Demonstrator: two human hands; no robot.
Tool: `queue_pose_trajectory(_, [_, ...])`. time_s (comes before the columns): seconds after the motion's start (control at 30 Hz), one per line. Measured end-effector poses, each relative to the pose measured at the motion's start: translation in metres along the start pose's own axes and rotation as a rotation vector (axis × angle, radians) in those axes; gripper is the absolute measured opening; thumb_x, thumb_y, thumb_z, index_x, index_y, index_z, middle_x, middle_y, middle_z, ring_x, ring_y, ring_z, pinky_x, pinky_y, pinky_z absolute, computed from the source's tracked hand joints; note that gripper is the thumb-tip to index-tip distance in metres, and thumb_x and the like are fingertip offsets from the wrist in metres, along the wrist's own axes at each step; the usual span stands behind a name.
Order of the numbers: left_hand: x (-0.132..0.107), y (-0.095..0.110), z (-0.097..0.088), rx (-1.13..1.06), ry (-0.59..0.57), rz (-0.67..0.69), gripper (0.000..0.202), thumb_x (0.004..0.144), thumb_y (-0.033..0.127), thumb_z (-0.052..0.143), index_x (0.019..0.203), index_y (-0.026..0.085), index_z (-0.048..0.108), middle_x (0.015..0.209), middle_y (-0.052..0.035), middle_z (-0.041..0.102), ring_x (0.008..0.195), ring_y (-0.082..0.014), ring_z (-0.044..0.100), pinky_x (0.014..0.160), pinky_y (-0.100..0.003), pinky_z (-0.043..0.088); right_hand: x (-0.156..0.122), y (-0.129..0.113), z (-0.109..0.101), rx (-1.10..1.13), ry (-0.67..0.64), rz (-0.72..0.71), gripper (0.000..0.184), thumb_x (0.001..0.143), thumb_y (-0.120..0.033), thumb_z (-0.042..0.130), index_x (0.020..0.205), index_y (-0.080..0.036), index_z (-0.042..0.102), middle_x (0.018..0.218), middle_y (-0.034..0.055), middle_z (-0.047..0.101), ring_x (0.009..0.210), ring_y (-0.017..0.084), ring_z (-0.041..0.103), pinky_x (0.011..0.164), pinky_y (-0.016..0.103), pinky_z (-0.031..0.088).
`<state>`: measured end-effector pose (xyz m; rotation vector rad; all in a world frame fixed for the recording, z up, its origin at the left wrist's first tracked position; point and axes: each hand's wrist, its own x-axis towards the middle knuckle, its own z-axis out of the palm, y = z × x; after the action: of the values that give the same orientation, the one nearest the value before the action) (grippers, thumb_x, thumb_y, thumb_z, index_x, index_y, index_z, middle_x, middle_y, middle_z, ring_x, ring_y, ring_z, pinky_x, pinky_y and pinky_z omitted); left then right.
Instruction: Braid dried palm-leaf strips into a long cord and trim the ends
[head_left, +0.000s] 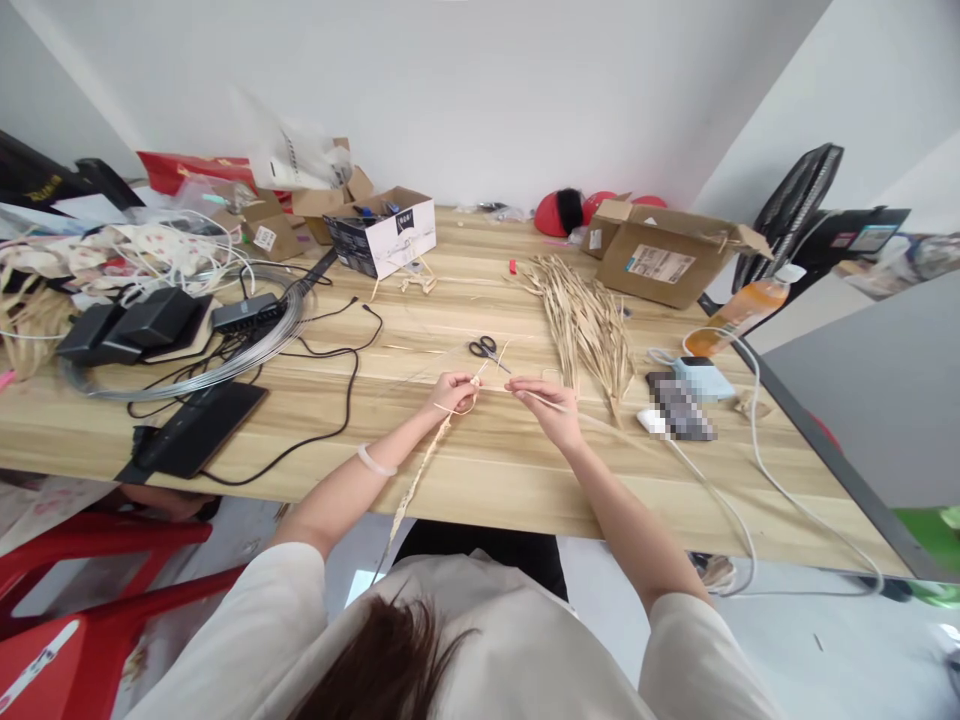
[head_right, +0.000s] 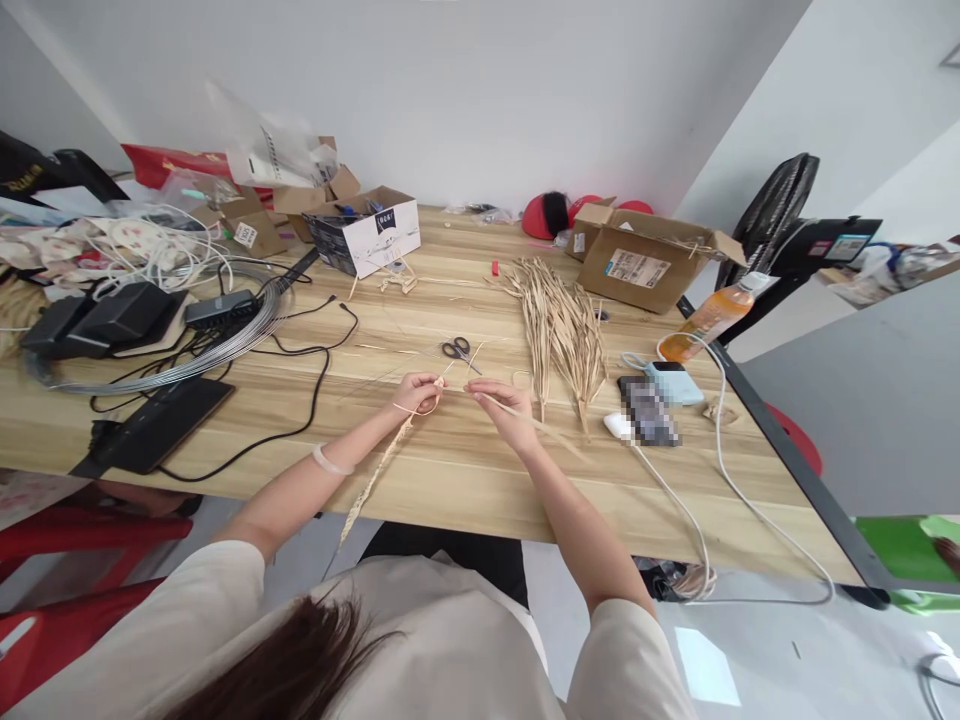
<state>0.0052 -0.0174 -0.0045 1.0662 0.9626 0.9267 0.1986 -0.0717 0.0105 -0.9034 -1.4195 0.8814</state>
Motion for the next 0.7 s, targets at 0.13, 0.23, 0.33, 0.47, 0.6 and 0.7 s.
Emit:
queue_pose_trajectory(0.13, [-0.001, 0.001, -0.002, -0.025, 0.003, 0.016, 0.020, 0.056, 0.021, 0.069, 0.073, 0.010, 0.064, 0.050, 0.0028, 0.059, 0.031, -0.0017, 0.034, 0.035, -0.018, 0.019, -0.009, 0.008, 0.009, -0.223, -0.108, -0.205, 0.016, 0.083, -0.024, 0.062, 0.092, -0.025, 0.075, 0.099, 0.0062, 0.075, 0.095, 0.019, 0.070, 0.088, 0.035, 0.056])
queue_pose_trajectory(0.23, [0.001, -0.001, -0.005, -0.026, 0.004, 0.019, 0.020, 0.056, 0.024, 0.069, 0.069, 0.010, 0.063, 0.046, 0.0042, 0.055, 0.031, -0.0020, 0.033, 0.035, -0.019, 0.018, -0.017, 0.016, 0.015, -0.274, -0.133, -0.323, 0.019, 0.086, -0.023, 0.059, 0.098, -0.024, 0.074, 0.101, 0.0067, 0.075, 0.093, 0.019, 0.072, 0.083, 0.033, 0.060])
queue_pose_trajectory(0.33, [0.004, -0.006, -0.009, -0.019, 0.005, 0.008, 0.026, 0.057, 0.028, 0.070, 0.075, 0.011, 0.065, 0.045, 0.0052, 0.053, 0.031, -0.0021, 0.033, 0.035, -0.019, 0.019, -0.023, 0.018, 0.018, -0.326, -0.194, -0.382, 0.025, 0.088, -0.018, 0.055, 0.105, -0.025, 0.071, 0.107, 0.0062, 0.073, 0.098, 0.018, 0.070, 0.086, 0.031, 0.060])
queue_pose_trajectory(0.47, [0.008, -0.010, -0.013, -0.021, 0.016, -0.023, 0.029, 0.058, 0.031, 0.072, 0.078, 0.011, 0.066, 0.041, 0.0070, 0.047, 0.032, -0.0021, 0.033, 0.036, -0.019, 0.020, -0.024, 0.014, 0.017, -0.380, -0.227, -0.431, 0.032, 0.088, -0.012, 0.054, 0.113, -0.026, 0.068, 0.112, 0.0054, 0.071, 0.102, 0.017, 0.069, 0.090, 0.029, 0.058])
queue_pose_trajectory(0.6, [0.009, -0.008, -0.011, -0.048, 0.068, -0.003, 0.032, 0.055, 0.030, 0.074, 0.080, 0.011, 0.066, 0.056, 0.0006, 0.062, 0.033, -0.0015, 0.035, 0.034, -0.019, 0.021, -0.024, 0.014, 0.017, -0.404, -0.210, -0.424, 0.035, 0.087, -0.010, 0.055, 0.116, -0.026, 0.066, 0.113, 0.0051, 0.071, 0.102, 0.017, 0.069, 0.090, 0.028, 0.058])
queue_pose_trajectory(0.7, [0.007, -0.007, -0.010, -0.022, 0.097, 0.018, 0.029, 0.057, 0.030, 0.075, 0.078, 0.011, 0.067, 0.053, 0.0017, 0.060, 0.034, -0.0014, 0.035, 0.034, -0.018, 0.022, -0.027, 0.019, 0.017, -0.417, -0.232, -0.374, 0.035, 0.088, -0.012, 0.053, 0.116, -0.028, 0.066, 0.115, 0.0037, 0.070, 0.103, 0.017, 0.068, 0.092, 0.029, 0.058])
